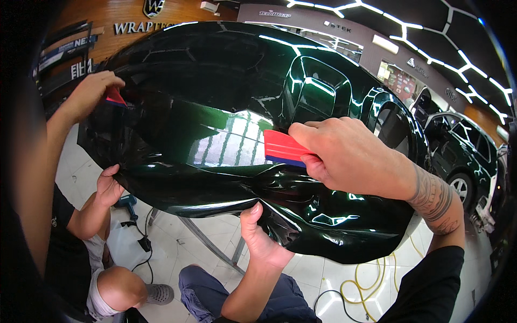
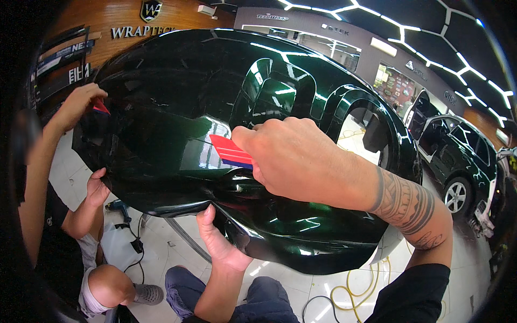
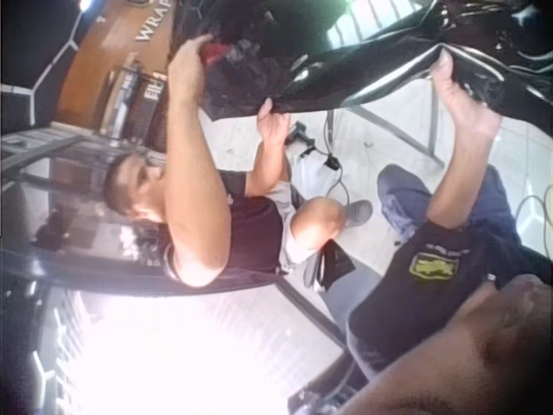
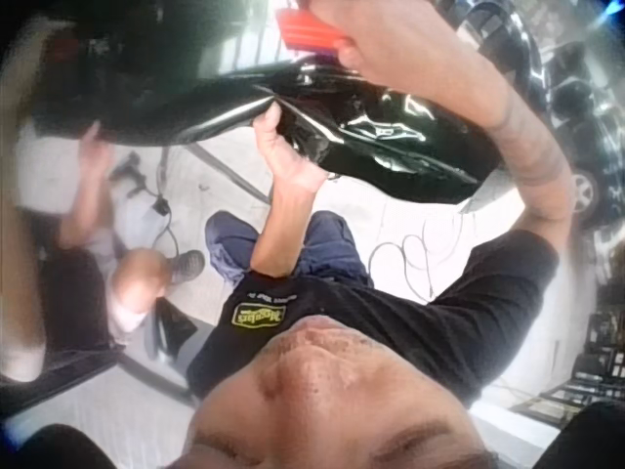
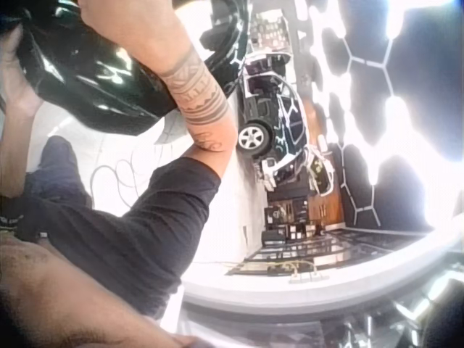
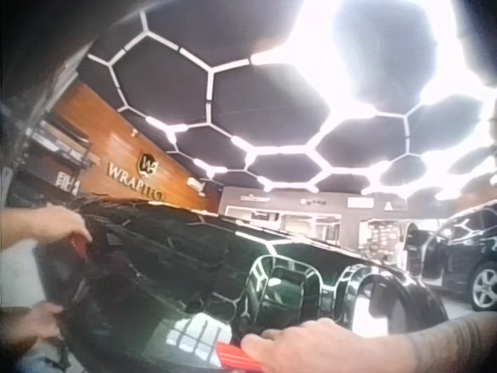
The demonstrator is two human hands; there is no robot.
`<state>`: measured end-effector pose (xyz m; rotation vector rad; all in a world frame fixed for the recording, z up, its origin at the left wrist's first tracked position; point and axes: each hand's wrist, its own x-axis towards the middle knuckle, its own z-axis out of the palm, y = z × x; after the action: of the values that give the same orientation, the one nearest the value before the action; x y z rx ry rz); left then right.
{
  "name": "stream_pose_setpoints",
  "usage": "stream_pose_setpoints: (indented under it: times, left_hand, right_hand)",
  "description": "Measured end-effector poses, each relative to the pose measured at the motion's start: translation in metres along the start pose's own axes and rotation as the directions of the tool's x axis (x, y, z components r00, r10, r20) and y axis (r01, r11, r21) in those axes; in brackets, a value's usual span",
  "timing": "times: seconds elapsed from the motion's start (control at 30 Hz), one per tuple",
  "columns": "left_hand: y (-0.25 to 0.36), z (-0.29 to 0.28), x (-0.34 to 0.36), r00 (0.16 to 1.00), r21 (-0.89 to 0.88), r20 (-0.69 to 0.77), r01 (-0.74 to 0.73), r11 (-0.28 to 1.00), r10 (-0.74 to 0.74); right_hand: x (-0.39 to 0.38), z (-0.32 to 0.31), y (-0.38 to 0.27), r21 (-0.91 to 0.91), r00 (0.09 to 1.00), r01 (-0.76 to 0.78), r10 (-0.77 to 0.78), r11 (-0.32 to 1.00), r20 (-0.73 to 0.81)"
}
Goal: The person applies a dark vinyl wrap to a green car bumper, smoothing it with a squeegee and trimming excess material with a knife. A coworker assists by holding the bumper and using a heat gun.
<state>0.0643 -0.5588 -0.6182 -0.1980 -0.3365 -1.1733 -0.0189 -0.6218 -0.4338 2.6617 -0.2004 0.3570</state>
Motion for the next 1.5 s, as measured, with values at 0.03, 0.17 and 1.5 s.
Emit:
stream_pose_setpoints:
  times: [0.03, 0.17, 1.5]
  left_hand:
    - [0.0, 0.0, 0.0, 1.0, -0.002, 0.012, 0.005, 1.0, -0.005]
    - [0.0, -0.001, 0.003, 0.998, -0.041, 0.052, 0.028, 0.999, -0.026]
    - [-0.015, -0.001, 0.001, 0.996, 0.011, -0.046, -0.08, 0.997, 0.08]
  right_hand:
    - [-0.001, 0.0, 0.0, -0.003, 1.0, 0.002, -0.002, 1.0, -0.003]
    - [0.0, -0.001, -0.001, -0.001, 1.0, -0.009, 0.009, 1.0, -0.004]
    - [-0.052, -0.001, -0.001, -0.074, 0.999, -0.01, 0.013, 0.997, 0.047]
